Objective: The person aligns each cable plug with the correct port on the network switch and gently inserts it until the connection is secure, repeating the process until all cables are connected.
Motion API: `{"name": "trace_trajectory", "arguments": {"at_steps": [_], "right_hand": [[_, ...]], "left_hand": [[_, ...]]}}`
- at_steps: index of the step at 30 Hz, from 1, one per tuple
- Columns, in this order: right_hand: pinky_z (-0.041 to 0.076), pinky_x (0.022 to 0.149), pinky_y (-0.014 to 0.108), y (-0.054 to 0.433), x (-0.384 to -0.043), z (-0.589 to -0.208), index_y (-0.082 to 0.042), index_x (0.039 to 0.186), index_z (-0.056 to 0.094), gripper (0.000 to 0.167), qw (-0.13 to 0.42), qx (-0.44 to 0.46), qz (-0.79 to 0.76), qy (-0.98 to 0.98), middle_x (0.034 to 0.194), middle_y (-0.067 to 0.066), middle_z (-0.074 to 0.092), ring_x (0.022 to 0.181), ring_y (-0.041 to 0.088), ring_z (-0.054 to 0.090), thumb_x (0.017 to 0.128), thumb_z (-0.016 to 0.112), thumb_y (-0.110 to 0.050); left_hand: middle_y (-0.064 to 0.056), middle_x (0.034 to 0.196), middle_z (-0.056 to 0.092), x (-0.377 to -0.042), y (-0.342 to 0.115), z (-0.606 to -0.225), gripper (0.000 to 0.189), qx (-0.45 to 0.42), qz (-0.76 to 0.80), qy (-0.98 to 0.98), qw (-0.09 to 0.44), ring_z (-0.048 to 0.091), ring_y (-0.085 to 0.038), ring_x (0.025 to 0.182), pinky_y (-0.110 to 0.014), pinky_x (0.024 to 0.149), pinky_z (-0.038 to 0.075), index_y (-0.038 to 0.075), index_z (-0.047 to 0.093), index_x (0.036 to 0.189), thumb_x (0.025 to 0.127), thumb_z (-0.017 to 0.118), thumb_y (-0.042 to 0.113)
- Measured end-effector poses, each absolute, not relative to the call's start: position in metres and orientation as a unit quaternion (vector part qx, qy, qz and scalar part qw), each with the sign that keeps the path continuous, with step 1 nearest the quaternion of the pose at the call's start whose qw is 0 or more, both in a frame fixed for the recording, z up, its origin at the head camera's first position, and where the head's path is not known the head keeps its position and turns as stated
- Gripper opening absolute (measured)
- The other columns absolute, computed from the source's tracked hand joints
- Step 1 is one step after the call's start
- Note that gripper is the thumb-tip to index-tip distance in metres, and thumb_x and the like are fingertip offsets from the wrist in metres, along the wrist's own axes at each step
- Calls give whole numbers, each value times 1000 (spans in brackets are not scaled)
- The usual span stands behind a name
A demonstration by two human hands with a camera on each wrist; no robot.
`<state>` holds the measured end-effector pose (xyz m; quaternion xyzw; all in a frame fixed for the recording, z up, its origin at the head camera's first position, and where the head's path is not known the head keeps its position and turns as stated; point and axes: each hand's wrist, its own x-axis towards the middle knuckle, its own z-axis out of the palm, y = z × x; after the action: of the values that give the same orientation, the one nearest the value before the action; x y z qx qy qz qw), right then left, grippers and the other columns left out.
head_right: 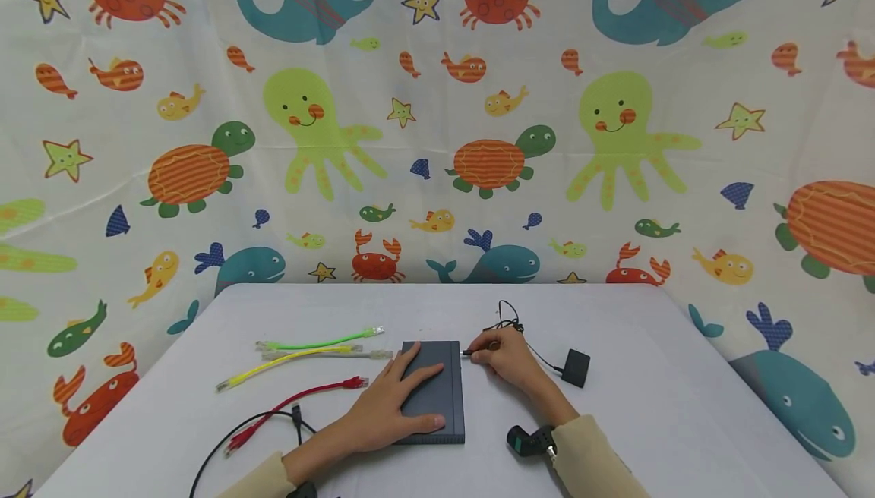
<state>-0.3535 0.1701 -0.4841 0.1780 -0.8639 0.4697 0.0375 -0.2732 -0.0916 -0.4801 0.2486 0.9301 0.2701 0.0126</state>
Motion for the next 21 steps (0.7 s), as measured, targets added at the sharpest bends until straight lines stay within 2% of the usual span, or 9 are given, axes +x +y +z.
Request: {"name": "trace_trajectory", "arguments": {"at_steps": [14,21], "right_hand": [[42,46,22,171,-353,-484,-10,91,75,12,34,174,468,-866,82,3,67,51,6,49,79,75,-12],[45,49,23,171,-353,-483,-14,91,75,12,34,169,459,-871,87,4,68,52,8,52,79,75,-11]], "left_hand": [[2,164,8,-273,-91,-480,76,248,266,931,15,11,-42,149,-72,105,26,55,32,142,74,46,86],[2,164,8,-273,-91,-479,76,246,263,933,13,10,-41,149,-71,106,25,54,32,142,74,46,85]]}}
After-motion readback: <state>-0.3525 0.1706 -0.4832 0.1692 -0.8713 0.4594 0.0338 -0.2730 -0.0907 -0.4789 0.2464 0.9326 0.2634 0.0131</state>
